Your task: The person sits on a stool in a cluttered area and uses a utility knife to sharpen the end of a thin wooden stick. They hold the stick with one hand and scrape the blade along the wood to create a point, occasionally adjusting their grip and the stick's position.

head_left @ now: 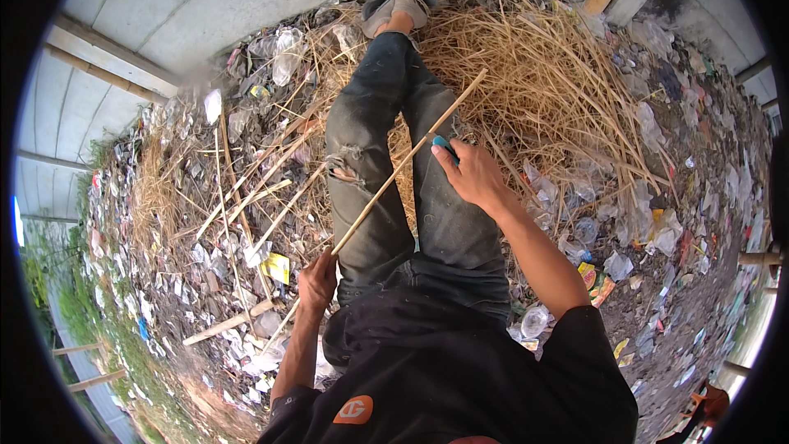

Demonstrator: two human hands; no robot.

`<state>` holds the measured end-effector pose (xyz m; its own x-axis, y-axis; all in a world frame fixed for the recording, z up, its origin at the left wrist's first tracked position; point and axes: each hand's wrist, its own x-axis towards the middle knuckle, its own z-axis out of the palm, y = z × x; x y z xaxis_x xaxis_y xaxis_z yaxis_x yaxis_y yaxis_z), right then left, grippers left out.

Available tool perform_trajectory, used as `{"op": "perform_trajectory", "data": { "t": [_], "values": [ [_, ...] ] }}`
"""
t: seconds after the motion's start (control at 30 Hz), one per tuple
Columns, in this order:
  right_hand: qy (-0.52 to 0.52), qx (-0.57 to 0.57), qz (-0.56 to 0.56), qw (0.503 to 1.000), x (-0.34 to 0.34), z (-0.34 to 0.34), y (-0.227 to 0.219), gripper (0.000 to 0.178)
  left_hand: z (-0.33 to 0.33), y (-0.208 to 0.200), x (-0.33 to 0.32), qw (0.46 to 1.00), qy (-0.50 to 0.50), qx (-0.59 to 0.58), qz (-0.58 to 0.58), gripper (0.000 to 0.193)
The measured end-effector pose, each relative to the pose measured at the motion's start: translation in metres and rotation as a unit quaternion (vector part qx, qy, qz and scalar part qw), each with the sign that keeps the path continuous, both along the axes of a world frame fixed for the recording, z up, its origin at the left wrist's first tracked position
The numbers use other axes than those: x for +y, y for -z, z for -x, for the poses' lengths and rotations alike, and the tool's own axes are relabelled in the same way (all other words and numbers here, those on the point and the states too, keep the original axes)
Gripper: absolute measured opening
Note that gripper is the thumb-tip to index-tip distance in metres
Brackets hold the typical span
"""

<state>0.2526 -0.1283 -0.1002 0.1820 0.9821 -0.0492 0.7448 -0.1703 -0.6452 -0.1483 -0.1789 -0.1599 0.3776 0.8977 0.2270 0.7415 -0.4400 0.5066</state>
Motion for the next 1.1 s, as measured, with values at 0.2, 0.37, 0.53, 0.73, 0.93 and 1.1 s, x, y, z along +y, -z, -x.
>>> {"op": "perform_trajectory", "data": {
  "t": [0.2,0.37,0.53,0.73,0.93,1.1],
  "values": [
    [0.089,-0.010,0.038,0.995,0.040,-0.048,0.017,0.059,0.024,0.005,0.000,0.999,0.006,0.038,-0.015,0.016],
    [-0.066,-0.048,0.008,0.997,0.016,-0.021,0.021,0.060,0.018,0.009,0.006,1.000,0.008,0.028,-0.001,0.012],
    [0.062,-0.020,0.037,0.997,0.042,-0.063,0.018,0.058,0.020,-0.003,0.009,1.000,0.016,-0.003,0.014,0.008],
    [-0.045,-0.025,-0.026,0.998,0.013,-0.005,0.025,0.059,0.021,0.004,0.011,0.997,0.001,0.023,0.075,0.008],
    [0.092,0.027,0.066,0.993,0.042,-0.075,0.028,0.056,0.028,-0.008,0.016,0.997,0.012,0.002,0.076,0.008],
    [-0.077,-0.041,-0.036,0.995,0.008,-0.006,0.027,0.057,0.026,0.007,0.019,0.997,0.021,0.001,0.069,0.008]
  ]
}}
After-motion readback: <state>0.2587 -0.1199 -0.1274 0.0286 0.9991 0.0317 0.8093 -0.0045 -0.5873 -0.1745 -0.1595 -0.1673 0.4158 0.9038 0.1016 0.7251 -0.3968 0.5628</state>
